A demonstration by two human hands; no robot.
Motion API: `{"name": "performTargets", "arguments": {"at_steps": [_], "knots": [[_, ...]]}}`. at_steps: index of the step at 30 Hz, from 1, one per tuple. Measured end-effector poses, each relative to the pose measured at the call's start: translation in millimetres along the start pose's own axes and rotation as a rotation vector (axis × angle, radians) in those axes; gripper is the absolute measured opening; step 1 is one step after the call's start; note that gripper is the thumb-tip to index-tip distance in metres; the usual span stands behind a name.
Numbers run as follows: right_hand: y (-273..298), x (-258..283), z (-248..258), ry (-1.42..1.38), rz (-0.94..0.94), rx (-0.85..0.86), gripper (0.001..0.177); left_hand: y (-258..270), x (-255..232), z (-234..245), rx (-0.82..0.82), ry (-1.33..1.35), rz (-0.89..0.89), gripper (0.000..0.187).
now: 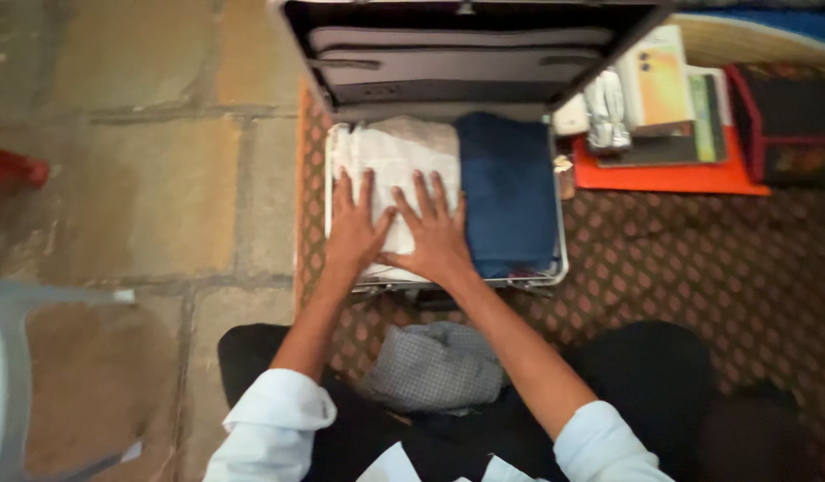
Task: The person packs folded clothes into a suitcase placed on a mat. They place a brown garment inside, close and reopen the suitcase, then add a black garment. The person removes the black garment, places it on the mat, and then removes a white garment and a blue garment from the suitcase, placing them on the mat as well.
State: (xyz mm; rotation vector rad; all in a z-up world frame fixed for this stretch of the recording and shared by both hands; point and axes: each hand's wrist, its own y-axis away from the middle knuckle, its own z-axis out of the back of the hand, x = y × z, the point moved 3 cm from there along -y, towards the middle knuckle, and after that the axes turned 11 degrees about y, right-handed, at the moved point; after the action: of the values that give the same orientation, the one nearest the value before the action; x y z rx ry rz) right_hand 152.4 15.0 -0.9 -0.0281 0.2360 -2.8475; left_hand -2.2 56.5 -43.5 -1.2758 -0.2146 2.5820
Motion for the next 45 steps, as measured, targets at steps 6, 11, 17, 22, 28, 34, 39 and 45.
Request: {"name": "performTargets", "arguments": {"at_steps": [6, 11, 17, 22, 28, 34, 39, 45], "knots": [[42.5, -41.8, 17.6, -0.428, 0.120, -0.024, 0.085, -2.5, -28.3, 13.0, 0.006, -0.063, 0.259, 0.071], [139.9, -103.5, 60.6, -0.792, -0.238, -0.068, 0.046, 22.3, -56.1, 0.3, -0.022, -0.236, 0.109, 0.080], [305.8, -194.2, 119.5, -0.515, -0.802, -0.422, 0.043, 42.7, -112.4, -31.1, -0.028, -0.035, -0.208, 0.050], [467.0, -237.4, 120.9, -0.355, -1.297, -0.470, 0.069, 49.4, -192.5, -84.7, 0.185, 0.276, -0.447, 0.026], [602.8, -205.9, 105.8, -0.111, -1.571, -0.349, 0.078, 144.1, -335.8, -191.8, 0.731, 0.619, -0.759, 0.024], [665.8, -146.5, 86.9, 0.204, -1.637, -0.469, 0.076, 220.4, -425.7, -294.4, 0.649, -0.051, -1.024, 0.098], [658.0, -91.4, 57.8, -0.641, -1.950, -0.656, 0.072, 206.3, -423.4, -354.9, 1.223, -0.371, -0.615, 0.124], [630.1, -89.6, 54.8, -0.642, -1.917, -0.723, 0.074, 202.4, -419.2, -350.3, 1.174, -0.163, -0.544, 0.109]]}}
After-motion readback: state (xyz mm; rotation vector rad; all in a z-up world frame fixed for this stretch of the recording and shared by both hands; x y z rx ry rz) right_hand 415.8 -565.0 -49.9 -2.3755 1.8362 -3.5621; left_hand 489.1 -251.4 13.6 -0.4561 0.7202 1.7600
